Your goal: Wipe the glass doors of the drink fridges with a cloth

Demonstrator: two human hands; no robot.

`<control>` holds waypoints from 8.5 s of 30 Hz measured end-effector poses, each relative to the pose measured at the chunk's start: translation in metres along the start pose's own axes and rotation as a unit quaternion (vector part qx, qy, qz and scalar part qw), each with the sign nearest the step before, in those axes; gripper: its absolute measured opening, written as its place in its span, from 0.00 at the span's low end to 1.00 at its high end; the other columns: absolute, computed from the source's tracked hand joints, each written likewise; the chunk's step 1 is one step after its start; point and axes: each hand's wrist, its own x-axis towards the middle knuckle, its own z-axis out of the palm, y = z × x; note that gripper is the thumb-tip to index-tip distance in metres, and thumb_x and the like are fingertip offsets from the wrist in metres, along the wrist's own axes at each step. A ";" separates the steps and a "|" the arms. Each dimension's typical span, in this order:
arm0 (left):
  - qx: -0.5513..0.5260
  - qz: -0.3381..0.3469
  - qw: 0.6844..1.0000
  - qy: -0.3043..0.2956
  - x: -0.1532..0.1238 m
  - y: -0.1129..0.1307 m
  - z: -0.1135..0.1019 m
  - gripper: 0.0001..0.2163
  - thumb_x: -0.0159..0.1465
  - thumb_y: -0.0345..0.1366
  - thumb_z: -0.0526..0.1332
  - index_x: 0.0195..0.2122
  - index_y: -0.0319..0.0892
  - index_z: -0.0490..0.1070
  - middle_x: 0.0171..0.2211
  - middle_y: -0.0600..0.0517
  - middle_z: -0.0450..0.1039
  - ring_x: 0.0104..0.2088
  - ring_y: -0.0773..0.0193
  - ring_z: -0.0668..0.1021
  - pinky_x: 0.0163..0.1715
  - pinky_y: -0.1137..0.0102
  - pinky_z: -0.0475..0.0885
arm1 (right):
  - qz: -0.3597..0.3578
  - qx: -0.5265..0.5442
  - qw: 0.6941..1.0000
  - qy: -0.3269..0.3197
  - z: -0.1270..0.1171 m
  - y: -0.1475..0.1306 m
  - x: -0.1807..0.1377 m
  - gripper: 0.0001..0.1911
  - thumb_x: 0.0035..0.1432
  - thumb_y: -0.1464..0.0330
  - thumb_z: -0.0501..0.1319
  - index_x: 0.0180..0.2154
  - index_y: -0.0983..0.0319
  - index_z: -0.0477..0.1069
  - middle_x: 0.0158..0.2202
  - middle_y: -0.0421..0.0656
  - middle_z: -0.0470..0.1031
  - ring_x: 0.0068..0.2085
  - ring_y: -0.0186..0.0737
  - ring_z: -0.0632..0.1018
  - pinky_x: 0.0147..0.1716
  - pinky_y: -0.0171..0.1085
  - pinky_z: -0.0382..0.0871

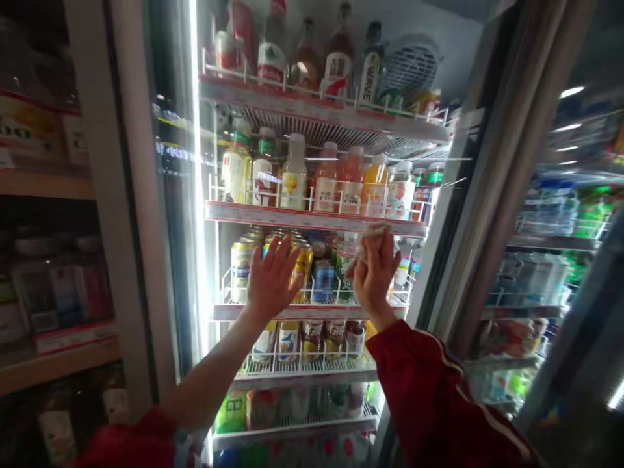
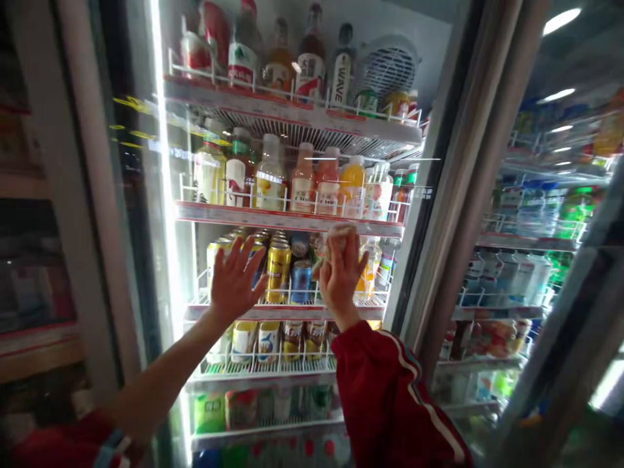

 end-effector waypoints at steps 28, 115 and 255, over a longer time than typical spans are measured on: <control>0.010 -0.186 0.971 -0.151 -0.092 -0.052 -0.064 0.28 0.62 0.39 0.54 0.63 0.47 0.48 0.66 0.46 0.42 0.65 0.53 0.47 0.62 0.49 0.43 | -0.061 0.074 0.992 -0.077 0.013 -0.071 -0.018 0.23 0.61 0.67 0.47 0.57 0.60 0.61 0.64 0.49 0.50 0.66 0.50 0.49 0.60 0.61 0.39; 0.050 -0.253 0.933 -0.250 -0.181 0.012 -0.080 0.28 0.59 0.33 0.55 0.61 0.37 0.50 0.64 0.37 0.47 0.65 0.52 0.48 0.61 0.48 0.45 | -0.301 0.205 0.883 -0.297 -0.005 -0.132 -0.109 0.25 0.62 0.75 0.49 0.60 0.58 0.55 0.62 0.44 0.59 0.65 0.41 0.53 0.64 0.56 0.32; 0.009 -0.092 0.964 -0.249 -0.076 0.198 -0.013 0.26 0.58 0.31 0.54 0.59 0.34 0.54 0.62 0.38 0.52 0.65 0.51 0.48 0.61 0.49 0.42 | -0.091 0.075 0.981 -0.152 -0.081 0.100 -0.110 0.24 0.59 0.71 0.53 0.58 0.60 0.60 0.64 0.52 0.52 0.65 0.49 0.51 0.61 0.56 0.45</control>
